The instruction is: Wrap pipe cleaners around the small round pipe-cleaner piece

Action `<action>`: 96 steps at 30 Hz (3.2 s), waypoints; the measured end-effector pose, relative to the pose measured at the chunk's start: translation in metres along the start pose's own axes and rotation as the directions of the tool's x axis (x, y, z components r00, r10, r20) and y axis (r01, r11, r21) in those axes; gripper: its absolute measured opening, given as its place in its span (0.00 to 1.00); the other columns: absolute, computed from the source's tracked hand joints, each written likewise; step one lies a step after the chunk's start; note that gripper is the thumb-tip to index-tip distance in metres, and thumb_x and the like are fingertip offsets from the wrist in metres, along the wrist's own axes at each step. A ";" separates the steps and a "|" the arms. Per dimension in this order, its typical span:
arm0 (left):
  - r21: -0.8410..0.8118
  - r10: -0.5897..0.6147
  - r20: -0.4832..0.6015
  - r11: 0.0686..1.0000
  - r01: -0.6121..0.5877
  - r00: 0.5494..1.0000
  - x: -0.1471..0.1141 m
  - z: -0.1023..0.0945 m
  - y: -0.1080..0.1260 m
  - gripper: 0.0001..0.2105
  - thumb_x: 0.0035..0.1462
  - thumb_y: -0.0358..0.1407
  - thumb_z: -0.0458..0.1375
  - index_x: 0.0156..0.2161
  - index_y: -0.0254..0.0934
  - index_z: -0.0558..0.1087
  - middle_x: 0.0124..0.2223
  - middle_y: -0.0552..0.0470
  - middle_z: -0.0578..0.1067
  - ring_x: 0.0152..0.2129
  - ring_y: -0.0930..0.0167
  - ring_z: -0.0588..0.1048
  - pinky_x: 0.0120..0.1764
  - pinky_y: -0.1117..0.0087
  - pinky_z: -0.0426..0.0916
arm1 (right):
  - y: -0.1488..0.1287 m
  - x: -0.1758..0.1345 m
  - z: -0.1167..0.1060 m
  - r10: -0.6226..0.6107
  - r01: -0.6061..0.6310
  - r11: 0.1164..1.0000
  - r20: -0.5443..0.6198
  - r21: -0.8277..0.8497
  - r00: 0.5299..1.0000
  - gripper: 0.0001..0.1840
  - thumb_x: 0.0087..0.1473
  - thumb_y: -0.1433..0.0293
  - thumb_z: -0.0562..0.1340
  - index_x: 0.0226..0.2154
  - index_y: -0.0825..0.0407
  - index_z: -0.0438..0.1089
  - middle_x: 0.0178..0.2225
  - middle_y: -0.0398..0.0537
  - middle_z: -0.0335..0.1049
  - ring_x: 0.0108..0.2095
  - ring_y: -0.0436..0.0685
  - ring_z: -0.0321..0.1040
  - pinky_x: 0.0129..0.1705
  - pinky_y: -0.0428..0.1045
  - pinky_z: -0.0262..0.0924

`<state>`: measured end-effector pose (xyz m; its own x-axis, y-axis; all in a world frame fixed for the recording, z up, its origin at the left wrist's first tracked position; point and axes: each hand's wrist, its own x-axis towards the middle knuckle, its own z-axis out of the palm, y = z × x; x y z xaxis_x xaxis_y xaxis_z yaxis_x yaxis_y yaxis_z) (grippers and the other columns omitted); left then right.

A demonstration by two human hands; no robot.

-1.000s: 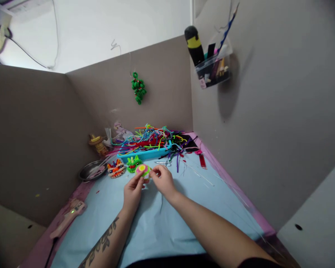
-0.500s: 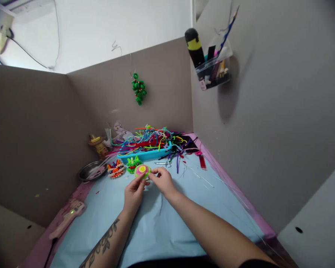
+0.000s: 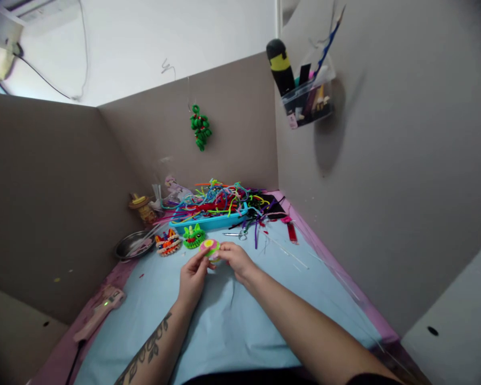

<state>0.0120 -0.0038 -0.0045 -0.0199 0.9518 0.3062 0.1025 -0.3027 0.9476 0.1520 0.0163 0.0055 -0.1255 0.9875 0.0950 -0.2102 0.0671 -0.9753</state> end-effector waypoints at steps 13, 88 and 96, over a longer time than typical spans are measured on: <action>-0.066 -0.050 -0.105 0.997 0.044 0.993 0.002 0.001 0.006 0.19 0.48 0.40 0.59 0.46 0.36 0.72 0.42 0.46 0.76 0.30 0.70 0.75 0.28 0.74 0.67 | -0.011 -0.014 0.008 -0.450 0.405 0.783 0.019 -0.472 0.893 0.06 0.48 0.70 0.58 0.23 0.51 0.67 0.24 0.43 0.65 0.27 0.51 0.61 0.31 0.46 0.54; -0.273 -0.105 -0.091 0.959 0.077 0.990 0.004 0.003 0.012 0.25 0.44 0.40 0.62 0.46 0.35 0.59 0.22 0.59 0.68 0.17 0.79 0.65 0.20 0.79 0.55 | 0.006 0.004 -0.007 -0.260 0.240 0.941 -0.057 -0.240 0.964 0.11 0.43 0.62 0.62 0.25 0.53 0.69 0.44 0.51 0.55 0.44 0.57 0.59 0.37 0.48 0.60; -0.422 -0.215 -0.042 0.889 0.178 0.976 0.008 0.000 0.008 0.30 0.42 0.41 0.64 0.50 0.37 0.59 0.22 0.61 0.66 0.11 0.84 0.53 0.15 0.81 0.45 | -0.003 -0.006 -0.001 -0.387 0.355 0.822 0.020 -0.446 0.922 0.04 0.43 0.68 0.62 0.23 0.52 0.68 0.40 0.49 0.60 0.46 0.57 0.59 0.47 0.53 0.55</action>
<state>0.0130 0.0014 0.0057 -0.0833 0.9916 0.0988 -0.3320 -0.1211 0.9355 0.1549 0.0104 0.0079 -0.0538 0.8813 0.4695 0.2151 0.4693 -0.8564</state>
